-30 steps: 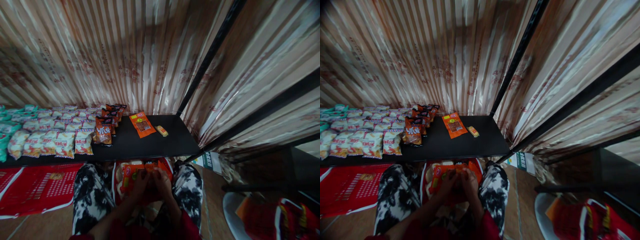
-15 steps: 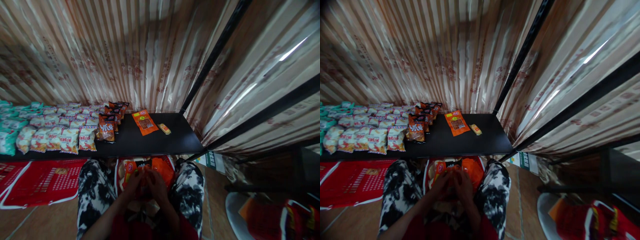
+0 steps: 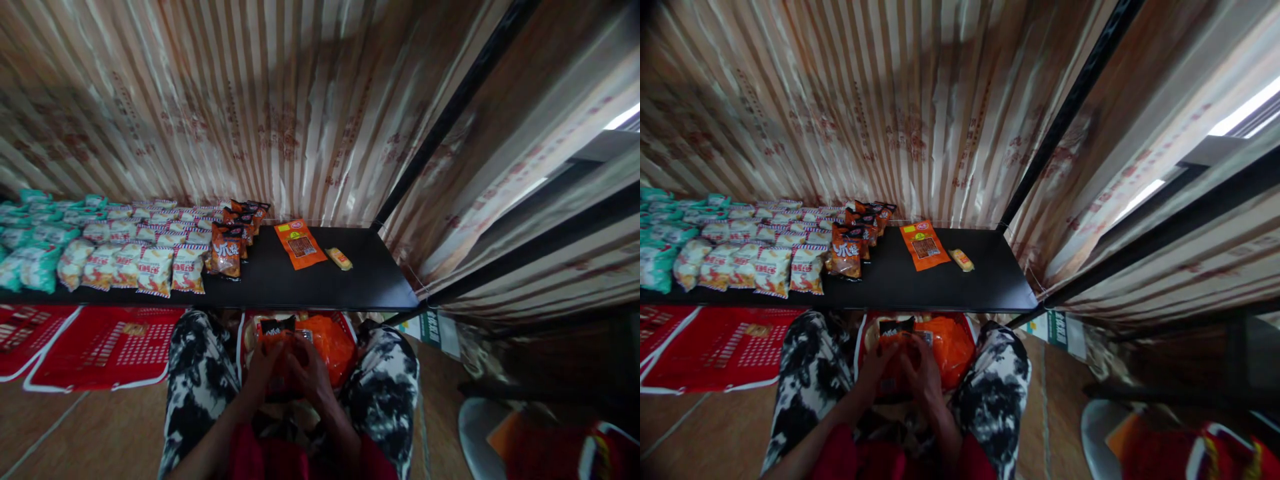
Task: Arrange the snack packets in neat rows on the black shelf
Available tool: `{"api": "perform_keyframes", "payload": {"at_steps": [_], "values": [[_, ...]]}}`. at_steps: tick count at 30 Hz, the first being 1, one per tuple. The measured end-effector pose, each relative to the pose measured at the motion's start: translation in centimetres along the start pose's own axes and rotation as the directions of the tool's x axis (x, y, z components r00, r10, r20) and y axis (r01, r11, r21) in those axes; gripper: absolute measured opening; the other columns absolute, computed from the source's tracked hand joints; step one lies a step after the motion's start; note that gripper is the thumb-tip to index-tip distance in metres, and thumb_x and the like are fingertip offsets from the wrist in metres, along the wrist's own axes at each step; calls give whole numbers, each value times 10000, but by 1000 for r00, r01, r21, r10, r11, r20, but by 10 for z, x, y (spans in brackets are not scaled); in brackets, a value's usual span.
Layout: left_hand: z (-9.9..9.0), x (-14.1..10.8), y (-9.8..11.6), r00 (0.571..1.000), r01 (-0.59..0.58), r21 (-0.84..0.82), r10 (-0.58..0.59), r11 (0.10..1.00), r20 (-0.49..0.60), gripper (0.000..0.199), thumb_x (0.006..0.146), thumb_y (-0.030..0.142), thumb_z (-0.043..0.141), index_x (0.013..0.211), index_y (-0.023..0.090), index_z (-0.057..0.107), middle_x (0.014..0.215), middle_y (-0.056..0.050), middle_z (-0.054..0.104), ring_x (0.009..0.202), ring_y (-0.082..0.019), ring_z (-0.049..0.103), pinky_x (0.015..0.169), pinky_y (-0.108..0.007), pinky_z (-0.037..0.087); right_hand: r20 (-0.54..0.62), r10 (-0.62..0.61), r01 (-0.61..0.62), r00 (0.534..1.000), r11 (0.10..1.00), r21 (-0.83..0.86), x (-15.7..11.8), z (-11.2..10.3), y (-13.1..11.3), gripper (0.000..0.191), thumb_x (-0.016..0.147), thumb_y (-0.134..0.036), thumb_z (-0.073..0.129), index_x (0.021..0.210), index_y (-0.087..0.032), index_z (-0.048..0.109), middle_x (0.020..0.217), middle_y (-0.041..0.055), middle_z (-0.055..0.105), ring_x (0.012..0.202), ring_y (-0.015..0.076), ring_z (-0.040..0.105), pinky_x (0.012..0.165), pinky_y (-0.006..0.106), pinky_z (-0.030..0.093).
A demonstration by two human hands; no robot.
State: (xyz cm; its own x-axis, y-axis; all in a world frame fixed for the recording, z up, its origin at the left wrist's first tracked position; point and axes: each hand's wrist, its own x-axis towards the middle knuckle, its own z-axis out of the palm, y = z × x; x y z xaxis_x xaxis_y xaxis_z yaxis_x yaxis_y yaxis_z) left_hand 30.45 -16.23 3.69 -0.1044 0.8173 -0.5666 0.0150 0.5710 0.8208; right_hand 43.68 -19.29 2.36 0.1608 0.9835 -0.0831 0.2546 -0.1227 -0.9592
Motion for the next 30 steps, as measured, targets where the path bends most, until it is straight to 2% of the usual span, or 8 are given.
{"api": "perform_keyframes", "payload": {"at_steps": [5,9,12,15,19,23,26,30], "values": [[-5,-14,9,998,-63,-3,63,998,-15,558,572,508,711,985,157,576,959,-112,657,898,-258,622,782,-339,466,-10,182,-179,983,974,139,6,0,-16,532,691,-483,608,1125,-181,555,1121,104,642,1065,264,590,951,421,442],[-6,-26,13,992,-118,-59,120,991,33,533,569,489,714,962,160,566,930,-93,664,858,-242,630,735,-321,485,79,290,-301,954,929,215,7,-6,-46,440,716,-528,582,1022,-212,593,988,51,689,1001,256,611,877,378,468],[-7,-30,13,984,-160,-82,165,984,65,503,574,459,723,951,165,567,915,-81,673,861,-244,632,744,-327,491,103,247,-264,963,941,211,6,-9,-67,341,738,-507,572,882,-200,606,874,25,685,919,232,616,805,322,469],[-9,-28,15,981,-153,-155,169,976,97,503,593,452,722,982,172,569,948,-86,678,884,-253,637,764,-340,495,82,244,-256,966,944,208,6,-8,-75,288,732,-486,581,800,-207,573,759,-1,654,784,202,614,710,291,468],[-14,-22,31,976,-170,-295,201,940,78,473,631,429,696,1018,191,566,1029,-95,663,983,-251,617,832,-340,472,85,249,-262,965,944,199,10,-2,-68,290,727,-474,590,829,-204,572,777,9,653,768,199,613,700,288,468],[-21,-18,53,961,-233,-243,261,941,90,339,675,441,643,889,178,624,960,-98,675,950,-249,615,840,-335,454,151,206,-237,967,944,231,13,3,-62,329,722,-461,598,914,-194,583,861,33,663,812,215,619,729,308,475],[-22,-14,59,971,-173,-328,217,929,104,356,651,457,669,857,169,626,879,-73,681,857,-236,632,788,-337,467,172,203,-244,964,932,270,16,5,-64,340,707,-463,611,924,-202,588,847,34,670,796,219,621,723,320,479],[-18,-6,56,981,-70,-458,145,886,129,369,606,441,709,828,163,614,801,-44,672,752,-209,641,716,-330,486,185,182,-230,966,931,285,18,4,-72,320,682,-461,639,889,-220,603,823,24,671,780,212,620,707,310,480]]}}
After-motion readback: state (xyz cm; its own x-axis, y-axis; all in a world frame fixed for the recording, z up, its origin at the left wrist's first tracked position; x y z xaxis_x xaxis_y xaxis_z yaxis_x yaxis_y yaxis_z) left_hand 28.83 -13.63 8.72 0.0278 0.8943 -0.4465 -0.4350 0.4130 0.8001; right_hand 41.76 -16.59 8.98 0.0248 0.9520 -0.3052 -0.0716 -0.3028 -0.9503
